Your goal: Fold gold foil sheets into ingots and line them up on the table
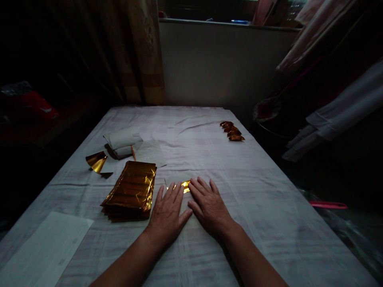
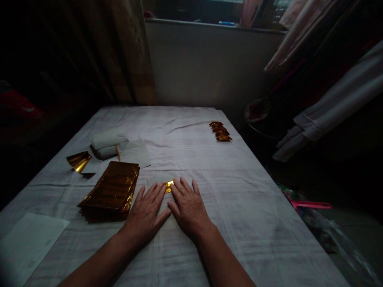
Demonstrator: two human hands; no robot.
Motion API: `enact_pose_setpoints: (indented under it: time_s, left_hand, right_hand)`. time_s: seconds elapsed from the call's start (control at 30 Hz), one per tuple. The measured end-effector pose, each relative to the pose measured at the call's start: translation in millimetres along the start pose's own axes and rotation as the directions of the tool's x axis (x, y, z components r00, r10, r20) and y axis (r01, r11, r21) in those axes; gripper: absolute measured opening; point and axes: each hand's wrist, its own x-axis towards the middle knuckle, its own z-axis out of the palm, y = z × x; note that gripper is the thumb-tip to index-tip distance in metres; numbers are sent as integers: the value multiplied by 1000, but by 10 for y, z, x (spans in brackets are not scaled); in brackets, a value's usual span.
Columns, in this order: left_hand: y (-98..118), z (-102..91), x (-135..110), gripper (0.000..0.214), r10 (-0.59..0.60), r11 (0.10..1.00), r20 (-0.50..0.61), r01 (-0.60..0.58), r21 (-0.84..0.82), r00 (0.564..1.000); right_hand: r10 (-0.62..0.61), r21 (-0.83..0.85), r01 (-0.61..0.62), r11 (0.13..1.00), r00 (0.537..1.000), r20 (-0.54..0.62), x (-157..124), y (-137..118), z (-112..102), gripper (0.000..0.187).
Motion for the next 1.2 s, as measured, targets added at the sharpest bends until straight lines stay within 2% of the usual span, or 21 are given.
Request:
enact_pose_setpoints:
  time_s: [0.17,0.4,0.8,0.97,1.2]
  left_hand:
    - [16,-29,-9,61,-20,1000,25,21,-16,999]
    - [15,-26,-15,64,-18,1000,45,19,-21,999]
    - [0,-45,-23,61,-13,999,58,16,-51,998]
    - [-122,-115,-37,43,0,994,35,4,-112,999]
    - [-232,-167,39,24,24,974,-45,-33,-222,999]
  right_hand:
    - [3,0,-3,1000,1000,9,-2,-19,-36,52]
    - [-81,27,79,997,992,96,-2,-52,-92,52]
    - [48,-106,-37,994,994,97,-75,109,-68,54]
    - [79,-116,-70,991,994,75,-52,114,-77,52]
    - [132,-119,-135,984,991,-31,-25,129,-62,46]
